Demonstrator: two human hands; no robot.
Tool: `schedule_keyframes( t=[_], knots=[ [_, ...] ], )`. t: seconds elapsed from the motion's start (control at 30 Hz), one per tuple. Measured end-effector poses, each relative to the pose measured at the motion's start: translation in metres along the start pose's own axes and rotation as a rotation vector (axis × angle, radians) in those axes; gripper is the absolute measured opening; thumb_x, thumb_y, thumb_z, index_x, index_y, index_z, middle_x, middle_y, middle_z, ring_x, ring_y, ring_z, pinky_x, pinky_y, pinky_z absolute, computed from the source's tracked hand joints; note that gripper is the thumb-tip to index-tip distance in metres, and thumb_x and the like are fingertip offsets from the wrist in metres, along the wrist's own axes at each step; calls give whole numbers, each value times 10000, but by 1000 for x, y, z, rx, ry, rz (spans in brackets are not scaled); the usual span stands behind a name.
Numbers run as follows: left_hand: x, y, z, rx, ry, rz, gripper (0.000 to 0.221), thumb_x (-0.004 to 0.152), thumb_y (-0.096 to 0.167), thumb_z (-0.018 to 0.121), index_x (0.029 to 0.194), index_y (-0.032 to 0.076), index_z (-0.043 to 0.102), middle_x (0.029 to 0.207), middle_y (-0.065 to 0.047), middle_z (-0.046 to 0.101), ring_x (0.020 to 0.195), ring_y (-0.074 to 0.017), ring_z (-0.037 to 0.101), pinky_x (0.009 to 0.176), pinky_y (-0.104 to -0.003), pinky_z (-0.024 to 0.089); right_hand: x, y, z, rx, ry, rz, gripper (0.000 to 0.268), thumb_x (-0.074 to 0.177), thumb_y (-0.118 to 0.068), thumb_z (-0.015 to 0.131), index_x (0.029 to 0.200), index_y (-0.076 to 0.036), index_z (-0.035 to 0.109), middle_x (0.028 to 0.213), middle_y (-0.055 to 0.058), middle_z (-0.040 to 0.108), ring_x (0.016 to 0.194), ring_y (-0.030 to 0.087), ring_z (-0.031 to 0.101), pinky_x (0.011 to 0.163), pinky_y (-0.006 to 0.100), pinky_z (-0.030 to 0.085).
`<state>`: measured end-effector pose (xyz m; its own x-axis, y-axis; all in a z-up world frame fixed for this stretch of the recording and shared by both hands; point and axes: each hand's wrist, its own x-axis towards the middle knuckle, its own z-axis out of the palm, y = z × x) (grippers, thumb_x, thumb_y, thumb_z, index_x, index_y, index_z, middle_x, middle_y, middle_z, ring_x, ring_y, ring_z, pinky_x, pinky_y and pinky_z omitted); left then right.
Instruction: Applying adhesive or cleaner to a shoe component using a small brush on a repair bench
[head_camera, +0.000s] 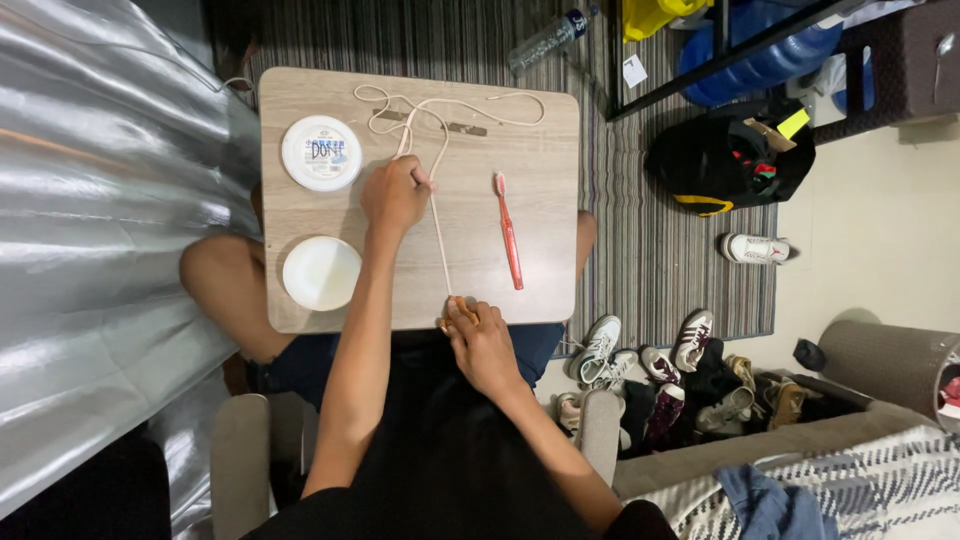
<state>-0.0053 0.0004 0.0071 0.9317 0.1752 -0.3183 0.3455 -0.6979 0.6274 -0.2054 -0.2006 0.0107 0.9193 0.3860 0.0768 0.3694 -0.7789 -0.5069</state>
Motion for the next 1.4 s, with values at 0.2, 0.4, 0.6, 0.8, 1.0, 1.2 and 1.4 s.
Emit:
schedule_keyframes(
  t=[0.2, 0.4, 0.6, 0.8, 1.0, 1.2, 1.4],
  knots=[
    [-1, -13, 12, -17, 46, 36, 69, 857, 237, 751, 854, 211, 688, 801, -59, 731, 932, -370, 719, 822, -503, 560, 7, -20, -28, 339, 153, 89, 331, 964, -163, 662, 1284, -109, 728, 995, 105, 659, 920, 356, 680, 819, 383, 559],
    [-23, -16, 14, -151, 155, 210, 94, 916, 184, 724, 886, 108, 676, 763, -181, 702, 846, -449, 696, 776, -560, 539, 22, 24, -41, 397, 410, 211, 298, 1037, -146, 576, 1293, -50, 696, 957, 156, 659, 886, 341, 666, 823, 417, 532],
    [-39, -28, 26, -296, 302, 372, 97, 952, 127, 673, 860, 100, 656, 664, -160, 618, 759, -410, 653, 746, -491, 519, 69, 59, -90, 162, 601, 316, 198, 1008, -51, 678, 1199, -81, 723, 958, 87, 597, 817, 196, 574, 726, 308, 509],
    [-73, -20, 28, -500, 305, 314, 234, 1005, 142, 566, 792, 76, 637, 636, -169, 593, 758, -418, 618, 771, -472, 501, 126, 82, -72, 489, 636, 533, 231, 1049, -243, 659, 1172, -58, 595, 1122, 150, 578, 987, 290, 612, 888, 428, 482],
    [-146, -23, 20, -577, 316, 318, 336, 1076, 209, 492, 765, 135, 596, 695, -72, 611, 777, -319, 627, 838, -393, 481, 133, 171, -5, -383, 552, 311, 384, 847, -219, 789, 1212, -195, 671, 1138, 128, 596, 1005, 359, 667, 766, 444, 574],
    [-174, -46, 27, -541, 298, 350, 353, 1075, 212, 477, 747, 150, 592, 684, -36, 636, 730, -299, 643, 768, -382, 497, 132, 160, -11, -326, 563, 322, 404, 846, -213, 804, 1226, -209, 668, 1142, 101, 570, 1032, 348, 656, 800, 425, 569],
    [-190, -31, -3, -250, 463, 356, 207, 1033, 208, 462, 869, 210, 589, 901, 50, 632, 903, -187, 562, 839, -340, 341, 134, 157, -12, -278, 569, 335, 393, 846, -182, 794, 1218, -208, 667, 1138, 109, 559, 1020, 379, 649, 774, 475, 581]
  ],
)
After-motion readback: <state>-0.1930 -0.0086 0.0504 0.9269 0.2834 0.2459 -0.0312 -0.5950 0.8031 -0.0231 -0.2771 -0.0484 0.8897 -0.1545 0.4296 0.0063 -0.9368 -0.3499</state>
